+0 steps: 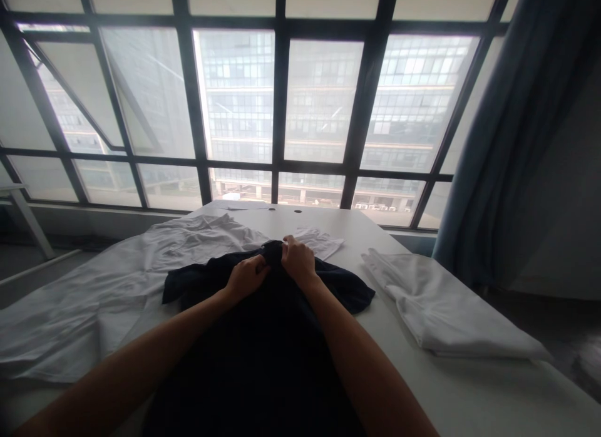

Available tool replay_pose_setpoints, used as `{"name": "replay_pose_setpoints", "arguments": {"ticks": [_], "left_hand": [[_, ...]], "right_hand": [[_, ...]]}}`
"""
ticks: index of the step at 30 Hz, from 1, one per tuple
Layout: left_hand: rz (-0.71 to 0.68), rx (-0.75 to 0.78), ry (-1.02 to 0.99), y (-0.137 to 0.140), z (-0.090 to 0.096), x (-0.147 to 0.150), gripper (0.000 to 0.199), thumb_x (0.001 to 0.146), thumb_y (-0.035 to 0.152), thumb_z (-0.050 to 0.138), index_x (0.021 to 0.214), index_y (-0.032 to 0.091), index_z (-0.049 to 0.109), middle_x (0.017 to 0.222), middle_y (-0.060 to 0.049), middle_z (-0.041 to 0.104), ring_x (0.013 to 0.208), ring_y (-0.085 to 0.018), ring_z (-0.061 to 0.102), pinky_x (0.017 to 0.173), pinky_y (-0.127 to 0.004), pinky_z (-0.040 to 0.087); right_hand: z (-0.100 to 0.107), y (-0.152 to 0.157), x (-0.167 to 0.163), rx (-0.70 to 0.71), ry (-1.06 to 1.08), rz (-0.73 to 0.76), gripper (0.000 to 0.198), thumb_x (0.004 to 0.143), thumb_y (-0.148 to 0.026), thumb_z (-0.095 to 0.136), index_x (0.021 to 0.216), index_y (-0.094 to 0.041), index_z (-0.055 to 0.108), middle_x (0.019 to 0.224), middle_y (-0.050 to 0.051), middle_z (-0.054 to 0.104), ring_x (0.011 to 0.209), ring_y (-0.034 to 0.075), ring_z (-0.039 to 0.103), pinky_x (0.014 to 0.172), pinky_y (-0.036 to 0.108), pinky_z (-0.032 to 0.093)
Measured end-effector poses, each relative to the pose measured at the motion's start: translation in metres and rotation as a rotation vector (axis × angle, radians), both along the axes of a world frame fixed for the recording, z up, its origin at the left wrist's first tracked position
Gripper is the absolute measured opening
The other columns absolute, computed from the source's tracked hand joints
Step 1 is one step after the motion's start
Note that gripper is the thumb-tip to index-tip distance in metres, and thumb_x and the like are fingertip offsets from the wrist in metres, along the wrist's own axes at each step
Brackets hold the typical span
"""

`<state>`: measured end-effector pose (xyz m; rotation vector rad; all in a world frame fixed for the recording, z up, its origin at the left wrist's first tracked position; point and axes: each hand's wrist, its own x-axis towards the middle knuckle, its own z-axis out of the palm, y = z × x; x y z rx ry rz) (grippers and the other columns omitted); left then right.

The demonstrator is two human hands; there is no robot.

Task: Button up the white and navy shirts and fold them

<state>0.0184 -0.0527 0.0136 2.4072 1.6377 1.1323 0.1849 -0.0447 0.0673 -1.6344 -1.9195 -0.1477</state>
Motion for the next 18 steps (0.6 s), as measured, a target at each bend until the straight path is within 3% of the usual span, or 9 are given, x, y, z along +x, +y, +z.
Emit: {"name": "replay_pose_setpoints", "arguments": {"ticks": [4, 9, 14, 18], "left_hand": [[-0.14, 0.097, -0.016, 0.0, -0.014, 0.006, 0.007, 0.088, 0.024, 0.059, 0.086, 0.02, 0.064, 0.093, -0.007, 0.066, 0.084, -0.022, 0.063, 0.072, -0.03, 0.048], [-0.373, 0.167, 0.011, 0.006, -0.028, 0.006, 0.021, 0.084, 0.015, 0.058, 0.103, 0.019, 0.068, 0.112, -0.01, 0.066, 0.106, -0.026, 0.059, 0.095, -0.04, 0.049], [-0.42, 0.118, 0.103, 0.009, -0.028, 0.001, 0.037, 0.079, 0.001, 0.044, 0.097, 0.017, 0.071, 0.104, -0.01, 0.067, 0.102, -0.024, 0.06, 0.092, -0.037, 0.05], [-0.391, 0.143, 0.208, 0.005, -0.023, 0.003, 0.038, 0.079, 0.001, 0.045, 0.1, 0.019, 0.072, 0.111, -0.009, 0.067, 0.108, -0.026, 0.058, 0.093, -0.04, 0.048]], "right_hand": [[0.006, -0.003, -0.003, -0.092, -0.041, 0.069, 0.032, 0.093, -0.047, 0.053, 0.091, -0.02, 0.07, 0.083, 0.009, 0.072, 0.082, 0.023, 0.067, 0.071, 0.029, 0.043], [0.009, -0.004, -0.003, -0.423, -0.108, 0.18, 0.046, 0.084, -0.061, 0.059, 0.066, -0.02, 0.068, 0.059, 0.007, 0.067, 0.07, 0.023, 0.066, 0.065, 0.028, 0.044], [0.004, 0.001, 0.0, -0.531, -0.113, 0.164, 0.04, 0.085, -0.049, 0.06, 0.058, -0.019, 0.063, 0.053, 0.007, 0.066, 0.066, 0.022, 0.067, 0.064, 0.027, 0.048], [-0.005, 0.01, 0.005, -0.607, -0.052, 0.184, 0.015, 0.075, -0.025, 0.064, 0.063, -0.017, 0.064, 0.056, 0.006, 0.068, 0.054, 0.019, 0.065, 0.054, 0.025, 0.048]]}}
